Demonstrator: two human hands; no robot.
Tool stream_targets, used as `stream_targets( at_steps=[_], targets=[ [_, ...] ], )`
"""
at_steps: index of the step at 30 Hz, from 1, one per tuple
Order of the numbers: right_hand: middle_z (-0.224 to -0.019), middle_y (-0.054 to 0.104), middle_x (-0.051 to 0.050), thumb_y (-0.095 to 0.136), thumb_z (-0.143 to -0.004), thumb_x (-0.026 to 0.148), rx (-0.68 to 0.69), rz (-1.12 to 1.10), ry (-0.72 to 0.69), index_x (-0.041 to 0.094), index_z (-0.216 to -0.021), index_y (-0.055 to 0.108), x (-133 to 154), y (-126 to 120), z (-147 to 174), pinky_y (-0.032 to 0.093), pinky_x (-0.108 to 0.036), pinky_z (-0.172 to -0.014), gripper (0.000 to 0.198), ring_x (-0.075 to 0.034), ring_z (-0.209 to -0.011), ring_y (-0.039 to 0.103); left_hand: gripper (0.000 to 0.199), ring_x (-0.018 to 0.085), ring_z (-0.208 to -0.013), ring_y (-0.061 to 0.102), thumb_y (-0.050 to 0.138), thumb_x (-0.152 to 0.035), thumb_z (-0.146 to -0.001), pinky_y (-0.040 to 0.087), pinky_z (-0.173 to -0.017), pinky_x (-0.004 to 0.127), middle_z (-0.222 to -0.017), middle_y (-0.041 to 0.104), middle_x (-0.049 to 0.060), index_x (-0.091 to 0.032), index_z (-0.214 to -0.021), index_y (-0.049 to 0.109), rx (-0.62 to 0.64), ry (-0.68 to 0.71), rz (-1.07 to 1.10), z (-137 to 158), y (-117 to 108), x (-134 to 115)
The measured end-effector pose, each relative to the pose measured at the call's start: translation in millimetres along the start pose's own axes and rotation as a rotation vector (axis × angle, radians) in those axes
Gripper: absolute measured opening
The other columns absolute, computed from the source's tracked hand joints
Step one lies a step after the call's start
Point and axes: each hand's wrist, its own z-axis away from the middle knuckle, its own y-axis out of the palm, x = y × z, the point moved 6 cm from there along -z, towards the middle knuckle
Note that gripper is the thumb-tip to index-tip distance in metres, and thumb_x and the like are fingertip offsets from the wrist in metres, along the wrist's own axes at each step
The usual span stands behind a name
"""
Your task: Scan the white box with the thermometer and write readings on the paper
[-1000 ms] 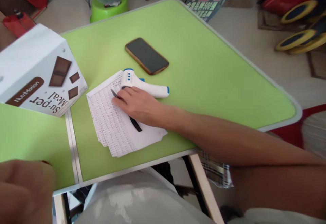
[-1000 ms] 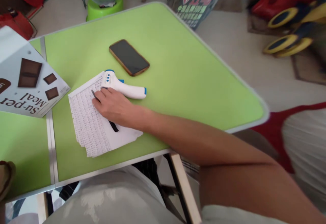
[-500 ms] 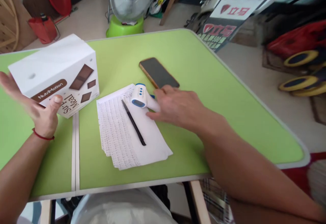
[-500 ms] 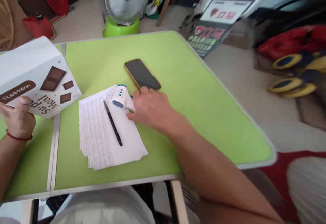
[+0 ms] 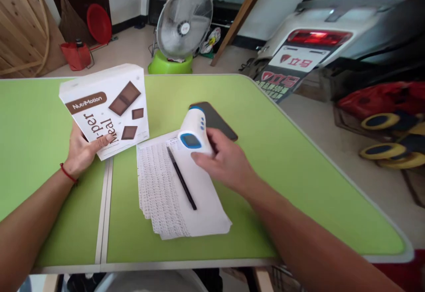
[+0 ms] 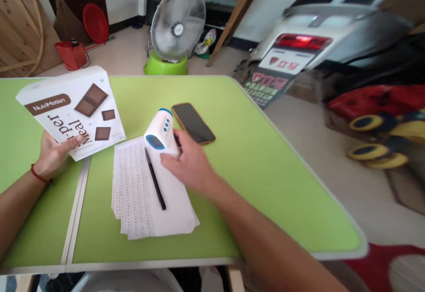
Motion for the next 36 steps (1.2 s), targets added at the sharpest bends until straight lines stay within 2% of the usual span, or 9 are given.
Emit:
stream_targets(
  at_steps=[3, 6, 8, 11, 15, 19, 23, 29, 36],
  targets=[
    [-0.073, 0.059, -0.002, 0.056, -0.08, 0.031, 0.198, -0.548, -0.104, 0.021, -0.089, 0.054, 23, 30, 30, 0.048, -0.032, -0.058, 0.014, -0.016, -0.063, 0.054, 0.063, 0.031, -0.105, 0.065, 0.086, -0.037, -0.066, 0.057, -0.087, 0.044, -0.117, 0.067, 0.01, -0.017, -0.116, 0.055, -0.008, -0.015, 0.062, 9, 12, 0],
    [-0.071, 0.053, 0.0, 0.06, -0.079, 0.031, 0.277, -0.794, -0.216, 0.023, -0.086, 0.051, 39, 49, 55, 0.046, -0.031, -0.057, 0.014, -0.015, -0.063, 0.051, 0.062, 0.032, -0.104, 0.066, 0.085, -0.038, -0.068, 0.058, -0.083, 0.043, -0.118, 0.067, 0.011, -0.019, -0.117, 0.054, 0.037, -0.089, 0.139, 18, 27, 3],
    [-0.073, 0.053, 0.0, 0.063, -0.078, 0.03, 0.391, -0.828, -0.201, 0.023, -0.087, 0.051, 42, 63, 62, 0.046, -0.03, -0.058, 0.017, -0.015, -0.064, 0.05, 0.06, 0.031, -0.101, 0.067, 0.085, -0.038, -0.068, 0.058, -0.082, 0.042, -0.116, 0.067, 0.01, -0.019, -0.116, 0.055, 0.065, -0.118, 0.143, 23, 33, 4],
    [-0.073, 0.053, 0.0, 0.061, -0.08, 0.032, 0.472, -0.807, -0.117, 0.022, -0.087, 0.052, 39, 75, 60, 0.045, -0.03, -0.06, 0.015, -0.014, -0.063, 0.049, 0.059, 0.03, -0.1, 0.067, 0.085, -0.039, -0.068, 0.057, -0.08, 0.041, -0.115, 0.067, 0.01, -0.019, -0.115, 0.055, 0.083, -0.132, 0.13, 25, 35, 6],
    [-0.074, 0.052, 0.001, 0.06, -0.079, 0.036, 0.459, -0.804, -0.036, 0.021, -0.085, 0.052, 36, 78, 50, 0.044, -0.031, -0.063, 0.018, -0.014, -0.064, 0.049, 0.063, 0.032, -0.103, 0.065, 0.085, -0.04, -0.067, 0.057, -0.08, 0.043, -0.118, 0.066, 0.012, -0.018, -0.117, 0.052, 0.128, -0.166, 0.108, 25, 37, 9],
    [-0.073, 0.053, 0.001, 0.061, -0.078, 0.036, 0.468, -0.799, -0.045, 0.021, -0.081, 0.054, 39, 78, 49, 0.043, -0.03, -0.062, 0.017, -0.014, -0.064, 0.049, 0.068, 0.034, -0.106, 0.064, 0.085, -0.04, -0.066, 0.057, -0.081, 0.045, -0.121, 0.064, 0.013, -0.018, -0.119, 0.05, 0.15, -0.192, 0.095, 24, 39, 5],
    [-0.073, 0.054, 0.001, 0.063, -0.076, 0.036, 0.455, -0.795, -0.018, 0.021, -0.084, 0.054, 36, 81, 52, 0.044, -0.03, -0.063, 0.019, -0.013, -0.064, 0.049, 0.074, 0.035, -0.108, 0.063, 0.09, -0.032, -0.057, 0.057, -0.082, 0.044, -0.12, 0.063, 0.014, -0.017, -0.117, 0.049, 0.221, -0.19, 0.07, 25, 44, -1],
    [-0.073, 0.057, 0.002, 0.065, -0.074, 0.038, 0.466, -0.789, 0.063, 0.021, -0.084, 0.054, 30, 85, 51, 0.046, -0.031, -0.063, 0.022, -0.014, -0.063, 0.051, 0.066, 0.034, -0.111, 0.06, 0.088, -0.034, -0.059, 0.054, -0.088, 0.047, -0.11, 0.066, 0.012, -0.016, -0.111, 0.051, 0.168, -0.128, 0.044, 25, 41, -1],
    [-0.069, 0.059, 0.001, 0.064, -0.074, 0.037, 0.423, -0.755, 0.021, 0.02, -0.079, 0.056, 31, 82, 51, 0.045, -0.032, -0.064, 0.019, -0.014, -0.063, 0.052, 0.064, 0.035, -0.111, 0.059, 0.087, -0.037, -0.061, 0.051, -0.09, 0.05, -0.108, 0.065, 0.013, -0.015, -0.11, 0.051, 0.212, -0.134, 0.021, 24, 43, 0]
  ],
)
